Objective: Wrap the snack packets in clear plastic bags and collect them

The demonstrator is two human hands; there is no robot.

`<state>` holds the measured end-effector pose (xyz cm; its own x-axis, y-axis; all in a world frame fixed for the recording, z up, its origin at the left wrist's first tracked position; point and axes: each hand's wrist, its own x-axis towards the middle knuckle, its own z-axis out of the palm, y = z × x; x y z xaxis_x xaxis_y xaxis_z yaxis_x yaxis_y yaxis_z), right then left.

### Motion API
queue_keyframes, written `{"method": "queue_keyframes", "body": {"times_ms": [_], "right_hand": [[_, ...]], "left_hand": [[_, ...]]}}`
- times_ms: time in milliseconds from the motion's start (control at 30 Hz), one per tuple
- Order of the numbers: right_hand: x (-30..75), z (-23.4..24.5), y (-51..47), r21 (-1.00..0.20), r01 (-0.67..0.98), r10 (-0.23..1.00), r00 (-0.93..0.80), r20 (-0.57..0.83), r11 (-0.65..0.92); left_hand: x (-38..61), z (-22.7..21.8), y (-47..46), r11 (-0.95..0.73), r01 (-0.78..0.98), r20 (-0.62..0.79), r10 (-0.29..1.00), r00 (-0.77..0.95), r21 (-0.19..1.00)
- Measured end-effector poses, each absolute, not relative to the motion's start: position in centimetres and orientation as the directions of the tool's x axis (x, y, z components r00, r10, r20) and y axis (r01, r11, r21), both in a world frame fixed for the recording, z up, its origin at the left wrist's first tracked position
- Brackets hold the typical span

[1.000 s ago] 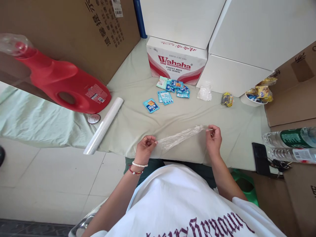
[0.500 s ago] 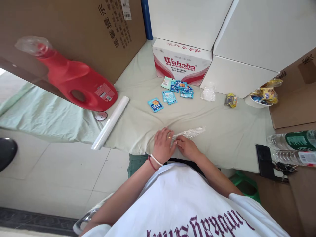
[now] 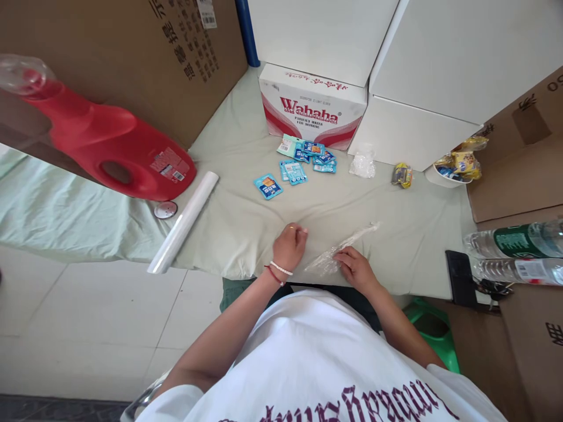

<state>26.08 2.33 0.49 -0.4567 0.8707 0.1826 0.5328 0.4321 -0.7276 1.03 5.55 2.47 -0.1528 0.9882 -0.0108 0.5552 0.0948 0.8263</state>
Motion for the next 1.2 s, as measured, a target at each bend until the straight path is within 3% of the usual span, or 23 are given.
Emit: {"method": "queue_keyframes", "body": {"times_ms": [100, 167, 300, 433, 600, 733, 867, 1033, 1200], "right_hand": [[24.7, 0.9, 3.0, -0.701, 0.552, 0.842, -0.523, 0.129, 0.451], [23.6, 1.0, 3.6, -0.682, 0.557, 0.819, -0.564, 0.11, 0.475], [22.6, 0.8, 4.2, -0.621, 0.543, 0.771, -0.616, 0.161, 0.564], [23.7, 0.3, 3.9, -0.602, 0.547, 0.779, -0.588, 0.22, 0.582], [24.7, -0.1, 3.6, -0.611, 0.558, 0.804, -0.544, 0.241, 0.561], [23.7, 0.0, 3.7, -0.599, 0.577, 0.797, -0.575, 0.185, 0.555], [22.5, 0.3, 4.0, -0.575, 0.589, 0.778, -0.612, 0.142, 0.568], [22.7, 0.4, 3.8, -0.617, 0.556, 0.78, -0.605, 0.16, 0.558], [23.5, 0.4, 3.8, -0.672, 0.51, 0.806, -0.546, 0.229, 0.537]], "left_hand": [[4.4, 3.6, 4.6, -0.027, 0.474, 0.056, 0.997, -0.047, 0.88], [6.2, 4.0, 4.3, -0.03, 0.501, 0.027, 1.0, 0.014, 0.865], [6.5, 3.9, 5.5, 0.115, 0.776, -0.197, 0.98, 0.012, 0.62], [3.5, 3.4, 7.4, 0.232, 0.849, -0.247, 0.961, -0.124, 0.475], [1.6, 3.8, 7.9, 0.3, 0.82, -0.217, 0.951, -0.22, 0.487], [4.3, 4.6, 6.6, 0.141, 0.782, -0.125, 0.989, -0.081, 0.607], [6.8, 4.6, 5.9, 0.016, 0.829, -0.106, 0.993, 0.053, 0.56], [5.4, 3.3, 6.9, 0.152, 0.879, -0.213, 0.975, -0.058, 0.453], [2.3, 2.8, 8.1, 0.258, 0.871, -0.22, 0.959, -0.178, 0.418]]}}
